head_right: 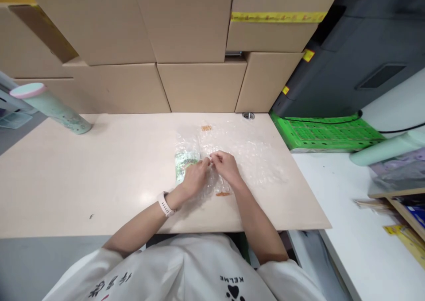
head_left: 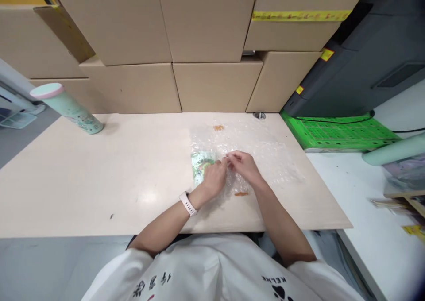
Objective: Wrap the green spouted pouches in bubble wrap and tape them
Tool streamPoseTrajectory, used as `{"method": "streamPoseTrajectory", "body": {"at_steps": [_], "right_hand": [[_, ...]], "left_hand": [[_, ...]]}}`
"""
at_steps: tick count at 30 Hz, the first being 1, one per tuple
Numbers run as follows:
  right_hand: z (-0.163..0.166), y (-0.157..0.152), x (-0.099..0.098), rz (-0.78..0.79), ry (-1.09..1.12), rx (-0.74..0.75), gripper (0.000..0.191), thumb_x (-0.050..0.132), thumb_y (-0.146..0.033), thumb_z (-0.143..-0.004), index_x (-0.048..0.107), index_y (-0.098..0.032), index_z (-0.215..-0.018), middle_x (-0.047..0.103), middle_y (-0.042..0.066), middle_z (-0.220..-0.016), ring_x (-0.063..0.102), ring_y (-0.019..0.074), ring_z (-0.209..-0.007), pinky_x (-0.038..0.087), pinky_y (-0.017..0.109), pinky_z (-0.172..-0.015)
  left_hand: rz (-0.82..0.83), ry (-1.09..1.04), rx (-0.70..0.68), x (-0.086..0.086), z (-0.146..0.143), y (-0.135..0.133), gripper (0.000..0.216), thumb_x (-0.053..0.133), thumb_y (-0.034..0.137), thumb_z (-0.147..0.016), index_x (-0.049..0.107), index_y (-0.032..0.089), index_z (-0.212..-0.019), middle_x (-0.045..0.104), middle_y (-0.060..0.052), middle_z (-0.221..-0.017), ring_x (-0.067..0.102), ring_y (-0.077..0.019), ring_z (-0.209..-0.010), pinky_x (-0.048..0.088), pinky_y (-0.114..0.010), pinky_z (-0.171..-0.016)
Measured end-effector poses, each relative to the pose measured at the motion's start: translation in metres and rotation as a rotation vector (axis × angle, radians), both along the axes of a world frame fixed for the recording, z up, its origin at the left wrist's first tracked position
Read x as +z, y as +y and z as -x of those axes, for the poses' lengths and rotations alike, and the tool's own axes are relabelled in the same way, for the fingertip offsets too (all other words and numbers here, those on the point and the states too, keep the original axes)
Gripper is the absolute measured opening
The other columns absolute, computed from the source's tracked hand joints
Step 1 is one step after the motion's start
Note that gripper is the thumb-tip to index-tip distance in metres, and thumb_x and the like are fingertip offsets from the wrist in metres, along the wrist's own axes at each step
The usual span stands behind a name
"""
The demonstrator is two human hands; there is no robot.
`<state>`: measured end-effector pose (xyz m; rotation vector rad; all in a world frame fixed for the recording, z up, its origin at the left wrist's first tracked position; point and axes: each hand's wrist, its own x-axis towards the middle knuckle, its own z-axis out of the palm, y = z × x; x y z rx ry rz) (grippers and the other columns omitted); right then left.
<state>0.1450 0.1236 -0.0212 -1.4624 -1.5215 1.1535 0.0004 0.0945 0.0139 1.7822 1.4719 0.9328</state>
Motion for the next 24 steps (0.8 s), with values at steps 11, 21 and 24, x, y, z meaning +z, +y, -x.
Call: {"method": "streamPoseTrajectory", "body": {"at_steps": [11,21,24], "right_hand": [[0.013,-0.015,0.013,-0.264,-0.249,0.172,0.028,0.047,-0.037,-0.100,0.070,-0.035,-0.114,0.071,0.000,-0.114,0.069,0.0226,-0.095,0.054,0.040,-0.086],[0.027,-0.028,0.016,-0.310,-0.554,0.250,0.026,0.055,-0.033,-0.096,0.073,-0.028,-0.114,0.064,0.005,-0.096,0.063,0.0206,-0.083,0.047,0.032,-0.068],[0.034,-0.031,0.016,-0.345,-0.567,0.275,0.025,0.049,-0.029,-0.099,0.072,-0.028,-0.106,0.062,0.004,-0.090,0.061,0.0188,-0.078,0.045,0.029,-0.064]], "left_hand": [[0.028,0.013,-0.270,0.002,0.023,-0.015,0.018,0.057,0.009,-0.075,0.066,0.024,-0.080,0.069,-0.006,-0.090,0.063,-0.0229,-0.078,0.048,-0.032,-0.074],[0.272,-0.345,0.353,-0.001,0.085,-0.029,0.043,0.063,0.023,-0.080,0.051,0.028,-0.121,0.062,-0.014,-0.124,0.066,-0.0278,-0.101,0.051,-0.038,-0.074],[0.492,-0.462,0.242,-0.004,0.090,-0.035,0.049,0.062,0.028,-0.081,0.046,0.030,-0.128,0.066,-0.011,-0.112,0.069,-0.0263,-0.090,0.052,-0.035,-0.064]]}}
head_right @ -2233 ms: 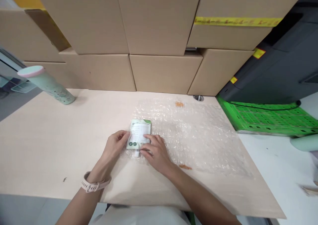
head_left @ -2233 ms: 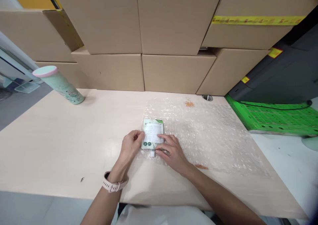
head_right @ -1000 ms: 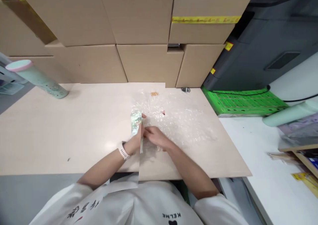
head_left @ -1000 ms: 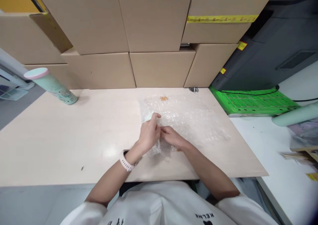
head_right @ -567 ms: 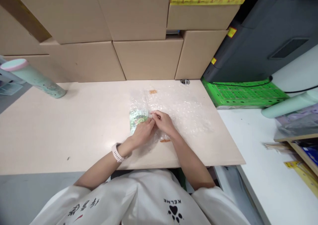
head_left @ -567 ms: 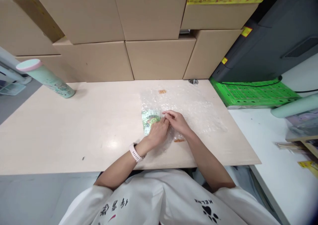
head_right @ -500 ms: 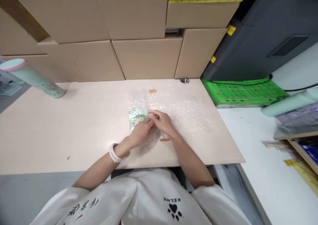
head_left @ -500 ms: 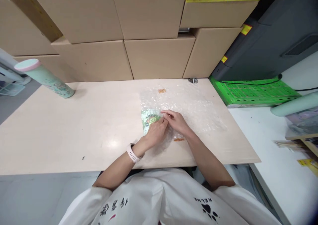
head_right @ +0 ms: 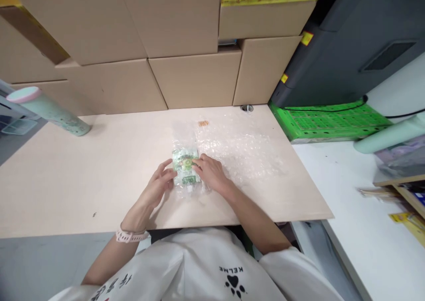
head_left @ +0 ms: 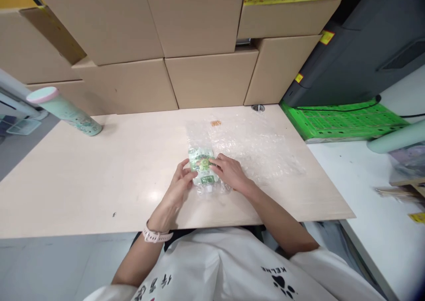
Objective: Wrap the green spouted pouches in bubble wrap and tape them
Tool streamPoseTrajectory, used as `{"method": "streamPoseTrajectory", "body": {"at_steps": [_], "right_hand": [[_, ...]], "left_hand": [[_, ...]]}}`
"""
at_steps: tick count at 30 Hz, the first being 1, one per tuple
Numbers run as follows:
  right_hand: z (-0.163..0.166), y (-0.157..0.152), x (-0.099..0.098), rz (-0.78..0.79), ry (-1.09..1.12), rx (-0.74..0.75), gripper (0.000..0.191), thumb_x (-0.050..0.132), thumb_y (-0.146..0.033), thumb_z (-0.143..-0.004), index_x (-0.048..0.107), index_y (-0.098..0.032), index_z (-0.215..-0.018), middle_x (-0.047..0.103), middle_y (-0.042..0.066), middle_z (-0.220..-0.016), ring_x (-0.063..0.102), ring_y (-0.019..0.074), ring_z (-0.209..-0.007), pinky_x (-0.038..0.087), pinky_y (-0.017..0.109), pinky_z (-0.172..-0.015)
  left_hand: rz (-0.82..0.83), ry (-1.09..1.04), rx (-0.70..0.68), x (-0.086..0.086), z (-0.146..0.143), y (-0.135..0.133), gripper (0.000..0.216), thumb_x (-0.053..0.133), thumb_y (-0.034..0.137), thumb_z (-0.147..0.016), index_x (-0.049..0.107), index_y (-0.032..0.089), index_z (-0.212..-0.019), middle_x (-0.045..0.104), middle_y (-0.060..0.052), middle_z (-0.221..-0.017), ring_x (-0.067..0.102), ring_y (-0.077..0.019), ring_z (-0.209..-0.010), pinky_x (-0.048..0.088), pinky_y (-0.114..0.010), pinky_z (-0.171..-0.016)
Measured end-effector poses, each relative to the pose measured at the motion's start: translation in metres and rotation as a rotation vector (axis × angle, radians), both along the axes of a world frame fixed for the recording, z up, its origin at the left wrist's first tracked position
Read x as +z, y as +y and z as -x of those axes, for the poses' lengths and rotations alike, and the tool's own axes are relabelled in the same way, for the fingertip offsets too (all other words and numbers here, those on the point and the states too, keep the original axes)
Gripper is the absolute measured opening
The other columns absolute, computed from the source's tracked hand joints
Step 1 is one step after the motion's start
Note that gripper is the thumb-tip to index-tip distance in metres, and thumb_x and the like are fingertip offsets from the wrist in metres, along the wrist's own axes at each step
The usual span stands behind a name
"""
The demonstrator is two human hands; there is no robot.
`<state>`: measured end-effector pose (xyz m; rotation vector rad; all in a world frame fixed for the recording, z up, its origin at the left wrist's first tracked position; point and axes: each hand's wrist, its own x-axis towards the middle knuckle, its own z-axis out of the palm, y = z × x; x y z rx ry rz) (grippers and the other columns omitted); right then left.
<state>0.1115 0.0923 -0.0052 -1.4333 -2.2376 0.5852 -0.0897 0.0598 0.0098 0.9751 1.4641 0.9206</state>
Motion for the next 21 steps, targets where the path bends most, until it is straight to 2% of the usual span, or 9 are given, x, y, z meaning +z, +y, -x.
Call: {"method": "streamPoseTrajectory", "body": {"at_steps": [2,5,6,9,11,14,17,21], "right_hand": [[0.004,-0.002,0.000,-0.004,0.037,0.028,0.028,0.044,-0.028,-0.100,0.071,-0.029,-0.103,0.061,0.003,-0.087,0.061,0.0177,-0.076,0.045,0.029,-0.064],[0.009,-0.003,-0.003,-0.001,0.087,0.067,0.029,0.042,-0.027,-0.100,0.070,-0.028,-0.099,0.060,0.003,-0.087,0.062,0.0173,-0.076,0.046,0.029,-0.065],[0.010,-0.003,-0.004,0.006,0.094,0.077,0.025,0.046,-0.027,-0.098,0.070,-0.027,-0.097,0.060,0.003,-0.087,0.062,0.0176,-0.076,0.046,0.029,-0.064],[0.007,-0.003,-0.005,0.072,0.156,0.077,0.014,0.060,-0.026,-0.088,0.070,-0.026,-0.096,0.061,0.002,-0.086,0.063,0.0185,-0.076,0.048,0.029,-0.064],[0.002,-0.001,-0.004,0.127,0.212,0.064,0.015,0.061,-0.026,-0.086,0.071,-0.025,-0.097,0.062,0.000,-0.081,0.064,0.0184,-0.076,0.048,0.029,-0.065],[-0.011,0.003,0.003,0.168,0.240,0.110,0.012,0.060,-0.023,-0.085,0.071,-0.024,-0.090,0.065,-0.001,-0.081,0.064,0.0175,-0.077,0.048,0.028,-0.067],[-0.027,0.007,0.009,0.174,0.222,0.151,0.017,0.057,-0.014,-0.082,0.069,-0.023,-0.075,0.065,0.000,-0.082,0.063,0.0160,-0.076,0.047,0.028,-0.066],[-0.045,0.011,0.007,0.115,0.138,0.046,0.034,0.047,-0.005,-0.081,0.058,-0.024,-0.055,0.058,-0.001,-0.067,0.057,0.0149,-0.062,0.044,0.029,-0.060]], "left_hand": [[-0.049,0.006,-0.014,0.004,-0.003,-0.006,0.054,0.060,0.032,-0.083,0.043,0.032,-0.134,0.066,-0.010,-0.112,0.069,-0.0268,-0.094,0.054,-0.037,-0.069],[-0.230,0.012,-0.004,0.015,-0.018,-0.017,0.064,0.063,0.036,-0.082,0.038,0.032,-0.141,0.060,-0.012,-0.130,0.066,-0.0280,-0.103,0.056,-0.043,-0.083],[-0.291,0.031,-0.041,0.018,-0.024,-0.021,0.066,0.064,0.037,-0.081,0.039,0.032,-0.142,0.056,-0.012,-0.137,0.065,-0.0284,-0.105,0.056,-0.045,-0.086],[-0.445,0.235,-0.275,0.021,-0.043,-0.025,0.056,0.067,0.035,-0.082,0.051,0.033,-0.136,0.049,-0.008,-0.149,0.059,-0.0311,-0.117,0.051,-0.050,-0.098],[-0.542,0.397,-0.390,0.019,-0.051,-0.023,0.048,0.066,0.032,-0.085,0.057,0.032,-0.132,0.047,-0.006,-0.152,0.055,-0.0318,-0.123,0.047,-0.051,-0.104],[-0.640,0.494,-0.458,0.013,-0.053,-0.016,0.043,0.061,0.030,-0.090,0.058,0.033,-0.133,0.049,-0.007,-0.151,0.056,-0.0303,-0.123,0.047,-0.051,-0.105],[-0.661,0.514,-0.515,0.007,-0.050,-0.010,0.043,0.058,0.028,-0.092,0.057,0.033,-0.135,0.050,-0.007,-0.151,0.058,-0.0287,-0.122,0.049,-0.051,-0.104],[-0.640,0.602,-0.577,-0.006,-0.055,-0.005,0.044,0.056,0.024,-0.092,0.057,0.031,-0.135,0.049,-0.008,-0.151,0.057,-0.0299,-0.124,0.050,-0.053,-0.105]]}}
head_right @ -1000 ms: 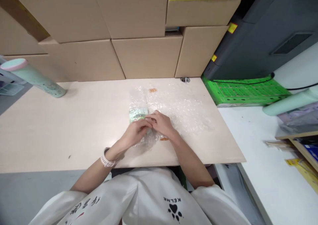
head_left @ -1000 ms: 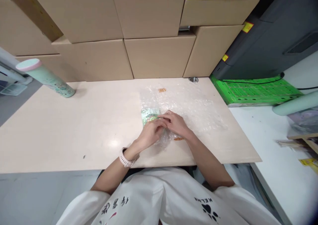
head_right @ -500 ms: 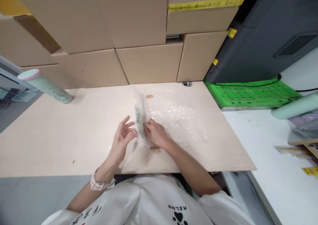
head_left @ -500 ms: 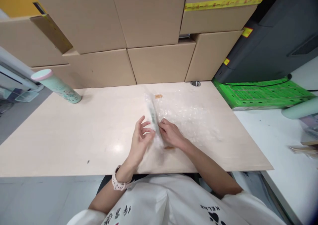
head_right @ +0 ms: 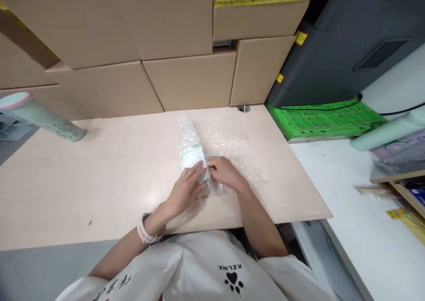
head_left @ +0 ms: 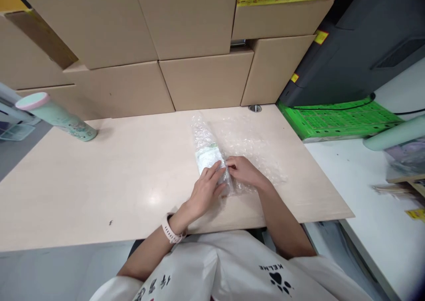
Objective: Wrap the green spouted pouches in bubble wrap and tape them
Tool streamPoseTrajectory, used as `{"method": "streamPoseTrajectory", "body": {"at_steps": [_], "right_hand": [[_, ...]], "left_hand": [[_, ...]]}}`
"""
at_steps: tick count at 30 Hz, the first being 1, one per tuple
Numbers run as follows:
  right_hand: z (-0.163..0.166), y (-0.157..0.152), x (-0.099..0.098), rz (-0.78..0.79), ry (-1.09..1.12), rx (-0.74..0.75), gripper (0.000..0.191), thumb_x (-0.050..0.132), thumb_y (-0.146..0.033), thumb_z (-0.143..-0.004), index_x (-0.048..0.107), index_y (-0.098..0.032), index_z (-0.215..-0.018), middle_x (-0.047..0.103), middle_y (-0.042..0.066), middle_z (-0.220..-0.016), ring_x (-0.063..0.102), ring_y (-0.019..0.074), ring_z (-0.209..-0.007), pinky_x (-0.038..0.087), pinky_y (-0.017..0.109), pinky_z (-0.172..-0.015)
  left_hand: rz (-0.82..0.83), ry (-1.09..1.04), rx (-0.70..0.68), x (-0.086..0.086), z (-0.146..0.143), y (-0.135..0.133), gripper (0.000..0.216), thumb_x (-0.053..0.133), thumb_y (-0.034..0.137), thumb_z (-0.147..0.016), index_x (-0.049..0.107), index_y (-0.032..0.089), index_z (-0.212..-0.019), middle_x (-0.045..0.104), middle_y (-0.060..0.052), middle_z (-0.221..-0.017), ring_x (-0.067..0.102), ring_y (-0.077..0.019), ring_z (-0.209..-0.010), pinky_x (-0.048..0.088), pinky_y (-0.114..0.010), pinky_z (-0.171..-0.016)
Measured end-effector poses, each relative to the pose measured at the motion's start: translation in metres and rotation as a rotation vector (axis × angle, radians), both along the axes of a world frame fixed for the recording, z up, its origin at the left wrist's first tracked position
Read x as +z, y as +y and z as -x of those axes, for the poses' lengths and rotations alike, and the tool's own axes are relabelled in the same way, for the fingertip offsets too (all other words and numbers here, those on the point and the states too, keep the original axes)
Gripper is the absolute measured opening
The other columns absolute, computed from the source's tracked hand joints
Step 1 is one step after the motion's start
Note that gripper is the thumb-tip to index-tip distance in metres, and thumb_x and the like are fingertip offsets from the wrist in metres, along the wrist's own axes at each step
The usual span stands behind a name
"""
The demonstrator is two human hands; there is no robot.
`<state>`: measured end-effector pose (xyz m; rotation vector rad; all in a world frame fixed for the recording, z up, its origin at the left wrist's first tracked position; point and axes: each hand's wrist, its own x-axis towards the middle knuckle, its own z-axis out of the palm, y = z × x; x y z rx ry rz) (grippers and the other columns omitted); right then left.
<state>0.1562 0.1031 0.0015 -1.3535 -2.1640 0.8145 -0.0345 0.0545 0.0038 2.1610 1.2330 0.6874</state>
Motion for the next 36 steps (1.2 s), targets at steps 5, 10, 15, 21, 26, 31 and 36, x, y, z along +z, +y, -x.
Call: {"method": "streamPoseTrajectory", "body": {"at_steps": [5,10,15,21,26,31,36], "right_hand": [[-0.003,-0.002,-0.001,-0.084,-0.067,-0.231,0.027,0.050,-0.012,-0.087,0.066,-0.025,-0.068,0.065,0.003,-0.075,0.060,0.0210,-0.069,0.048,0.037,-0.067],[0.009,-0.009,0.010,-0.112,0.171,-0.228,0.024,0.046,-0.026,-0.097,0.069,-0.025,-0.100,0.069,0.004,-0.101,0.066,0.0197,-0.086,0.053,0.034,-0.076],[0.016,-0.013,0.008,-0.034,0.078,-0.096,0.024,0.048,-0.029,-0.096,0.069,-0.023,-0.107,0.064,0.007,-0.104,0.065,0.0216,-0.094,0.054,0.034,-0.080],[0.017,-0.013,0.007,-0.008,0.114,-0.095,0.021,0.056,-0.027,-0.093,0.068,-0.026,-0.110,0.065,0.008,-0.108,0.066,0.0210,-0.094,0.056,0.032,-0.081],[0.033,-0.016,0.007,0.136,0.333,-0.032,0.028,0.052,-0.028,-0.095,0.064,-0.030,-0.120,0.068,0.005,-0.115,0.068,0.0185,-0.100,0.057,0.029,-0.081],[0.038,-0.015,0.005,0.397,0.525,0.120,0.030,0.051,-0.016,-0.091,0.068,-0.028,-0.112,0.071,0.001,-0.095,0.068,0.0190,-0.093,0.056,0.030,-0.078],[0.025,-0.010,-0.003,0.296,0.329,-0.052,0.024,0.050,-0.002,-0.075,0.064,-0.020,-0.072,0.066,0.001,-0.072,0.063,0.0168,-0.073,0.047,0.027,-0.063]], "left_hand": [[-0.101,0.141,-0.045,-0.015,-0.011,0.003,0.042,0.054,0.025,-0.092,0.056,0.023,-0.135,0.047,-0.013,-0.152,0.057,-0.0325,-0.121,0.050,-0.056,-0.101],[-0.084,0.158,-0.109,-0.010,-0.010,0.004,0.037,0.059,0.029,-0.090,0.061,0.022,-0.126,0.053,-0.013,-0.145,0.056,-0.0335,-0.113,0.052,-0.053,-0.092],[0.042,-0.229,0.300,-0.001,0.008,0.007,0.014,0.055,0.033,-0.093,0.065,0.027,-0.101,0.067,-0.010,-0.114,0.060,-0.0290,-0.105,0.052,-0.046,-0.087],[0.566,-0.606,0.479,-0.006,0.035,0.018,0.039,0.058,0.030,-0.088,0.048,0.027,-0.126,0.069,-0.013,-0.113,0.068,-0.0299,-0.098,0.057,-0.051,-0.084],[0.420,-0.637,0.424,0.008,0.036,0.005,0.039,0.052,0.037,-0.093,0.050,0.029,-0.132,0.065,-0.012,-0.127,0.066,-0.0298,-0.109,0.056,-0.051,-0.089],[0.119,-0.390,0.132,0.018,0.010,-0.009,0.045,0.061,0.035,-0.090,0.057,0.034,-0.135,0.051,-0.004,-0.149,0.049,-0.0311,-0.133,0.047,-0.052,-0.107],[-0.087,-0.081,0.003,0.001,-0.005,-0.005,0.058,0.061,0.021,-0.088,0.051,0.031,-0.144,0.046,-0.006,-0.154,0.048,-0.0347,-0.132,0.041,-0.060,-0.110]]}}
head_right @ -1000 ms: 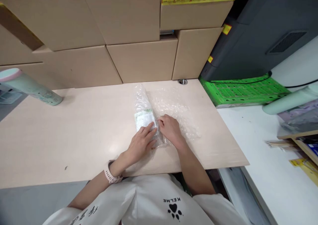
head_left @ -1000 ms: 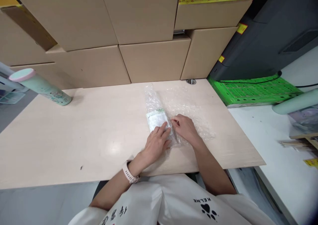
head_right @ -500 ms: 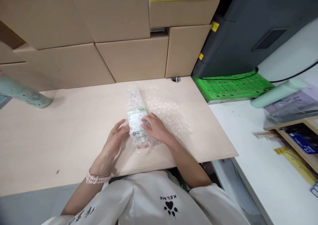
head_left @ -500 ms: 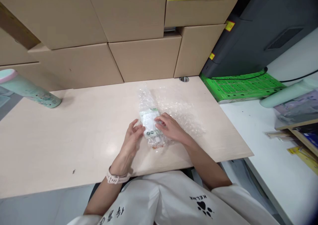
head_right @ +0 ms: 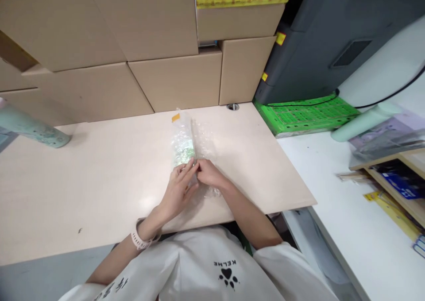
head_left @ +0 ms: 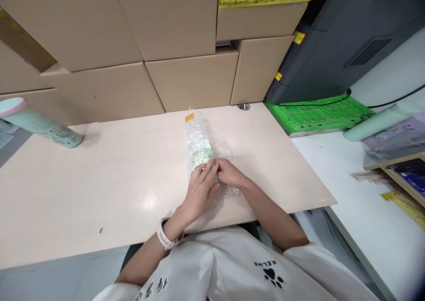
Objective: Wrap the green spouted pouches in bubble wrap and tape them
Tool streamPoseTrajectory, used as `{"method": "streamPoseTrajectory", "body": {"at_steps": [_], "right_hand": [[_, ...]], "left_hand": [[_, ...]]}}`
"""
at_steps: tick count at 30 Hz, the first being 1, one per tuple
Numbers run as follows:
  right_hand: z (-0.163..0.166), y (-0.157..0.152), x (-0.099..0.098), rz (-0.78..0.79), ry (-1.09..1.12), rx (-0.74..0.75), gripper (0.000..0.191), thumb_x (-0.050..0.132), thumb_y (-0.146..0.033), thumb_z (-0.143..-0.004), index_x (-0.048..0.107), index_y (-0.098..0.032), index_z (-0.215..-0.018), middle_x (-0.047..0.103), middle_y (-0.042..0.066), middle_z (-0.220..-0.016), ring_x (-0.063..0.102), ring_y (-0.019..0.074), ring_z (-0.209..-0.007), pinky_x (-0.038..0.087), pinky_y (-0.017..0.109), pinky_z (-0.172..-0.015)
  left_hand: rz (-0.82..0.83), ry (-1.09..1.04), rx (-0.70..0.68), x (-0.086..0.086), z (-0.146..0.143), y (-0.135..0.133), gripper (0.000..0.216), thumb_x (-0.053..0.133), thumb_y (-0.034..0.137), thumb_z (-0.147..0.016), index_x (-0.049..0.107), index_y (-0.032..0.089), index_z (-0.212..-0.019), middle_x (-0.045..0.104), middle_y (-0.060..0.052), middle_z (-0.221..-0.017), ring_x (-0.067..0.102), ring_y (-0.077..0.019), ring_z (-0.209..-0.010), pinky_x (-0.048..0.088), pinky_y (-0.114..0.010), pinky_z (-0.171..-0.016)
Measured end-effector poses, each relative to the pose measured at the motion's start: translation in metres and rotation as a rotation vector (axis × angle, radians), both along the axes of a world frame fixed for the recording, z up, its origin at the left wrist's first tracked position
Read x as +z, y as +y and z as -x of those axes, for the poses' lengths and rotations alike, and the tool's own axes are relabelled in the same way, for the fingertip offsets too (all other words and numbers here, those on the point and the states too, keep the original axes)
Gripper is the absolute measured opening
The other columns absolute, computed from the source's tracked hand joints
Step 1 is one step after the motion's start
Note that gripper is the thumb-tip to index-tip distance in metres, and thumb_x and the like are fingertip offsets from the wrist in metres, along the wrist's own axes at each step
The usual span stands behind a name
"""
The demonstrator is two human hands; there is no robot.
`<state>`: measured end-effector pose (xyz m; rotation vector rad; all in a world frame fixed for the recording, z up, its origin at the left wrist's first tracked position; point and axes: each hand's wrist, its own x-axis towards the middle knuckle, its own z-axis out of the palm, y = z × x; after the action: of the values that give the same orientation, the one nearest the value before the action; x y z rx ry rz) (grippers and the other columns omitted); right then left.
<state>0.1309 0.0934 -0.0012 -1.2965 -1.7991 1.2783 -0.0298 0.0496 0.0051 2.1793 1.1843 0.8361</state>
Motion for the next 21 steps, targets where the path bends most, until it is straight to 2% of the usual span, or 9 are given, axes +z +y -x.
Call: {"method": "streamPoseTrajectory", "body": {"at_steps": [3,6,10,12,16,21], "right_hand": [[-0.011,0.002,-0.003,-0.051,-0.113,-0.074,0.020,0.053,-0.005,-0.074,0.060,-0.021,-0.064,0.062,0.000,-0.063,0.058,0.0147,-0.063,0.042,0.026,-0.056],[-0.020,0.004,-0.004,-0.016,-0.086,-0.119,0.021,0.056,-0.015,-0.081,0.060,-0.023,-0.061,0.060,0.000,-0.057,0.056,0.0140,-0.055,0.043,0.027,-0.053],[-0.026,0.006,-0.005,0.144,0.023,-0.267,0.017,0.059,-0.033,-0.085,0.061,-0.025,-0.071,0.065,0.001,-0.065,0.059,0.0169,-0.052,0.047,0.032,-0.049],[-0.026,0.007,-0.003,0.123,-0.024,-0.323,0.016,0.058,-0.038,-0.086,0.058,-0.026,-0.076,0.065,0.001,-0.066,0.060,0.0186,-0.052,0.049,0.035,-0.051],[-0.023,0.005,0.004,0.011,-0.169,-0.305,0.019,0.053,-0.043,-0.087,0.052,-0.026,-0.078,0.063,0.000,-0.066,0.062,0.0205,-0.058,0.049,0.035,-0.058],[-0.021,0.003,0.009,-0.002,-0.270,-0.284,0.026,0.050,-0.045,-0.089,0.044,-0.025,-0.073,0.059,-0.002,-0.062,0.060,0.0185,-0.059,0.044,0.029,-0.055]], "left_hand": [[-0.030,0.078,-0.070,-0.010,0.005,0.002,0.067,0.054,0.007,-0.083,0.048,0.031,-0.146,0.045,-0.004,-0.155,0.050,-0.0350,-0.131,0.043,-0.061,-0.107],[-0.031,0.132,-0.148,-0.016,0.012,0.002,0.072,0.046,-0.002,-0.077,0.053,0.029,-0.141,0.050,-0.003,-0.151,0.051,-0.0342,-0.131,0.047,-0.059,-0.103],[-0.037,0.149,-0.227,-0.020,0.015,0.001,0.062,0.041,-0.004,-0.079,0.064,0.029,-0.126,0.067,0.001,-0.132,0.052,-0.0326,-0.131,0.048,-0.055,-0.100],[-0.022,0.137,-0.263,-0.019,0.016,0.001,0.057,0.040,-0.004,-0.082,0.065,0.029,-0.121,0.071,0.002,-0.126,0.053,-0.0307,-0.130,0.047,-0.053,-0.101],[0.028,0.131,-0.314,-0.015,0.019,0.001,0.051,0.040,-0.002,-0.086,0.065,0.028,-0.119,0.072,0.000,-0.124,0.054,-0.0274,-0.131,0.046,-0.049,-0.102],[0.048,0.159,-0.384,-0.012,0.021,-0.002,0.048,0.041,-0.002,-0.088,0.067,0.028,-0.115,0.071,0.000,-0.125,0.051,-0.0263,-0.134,0.044,-0.049,-0.102]]}}
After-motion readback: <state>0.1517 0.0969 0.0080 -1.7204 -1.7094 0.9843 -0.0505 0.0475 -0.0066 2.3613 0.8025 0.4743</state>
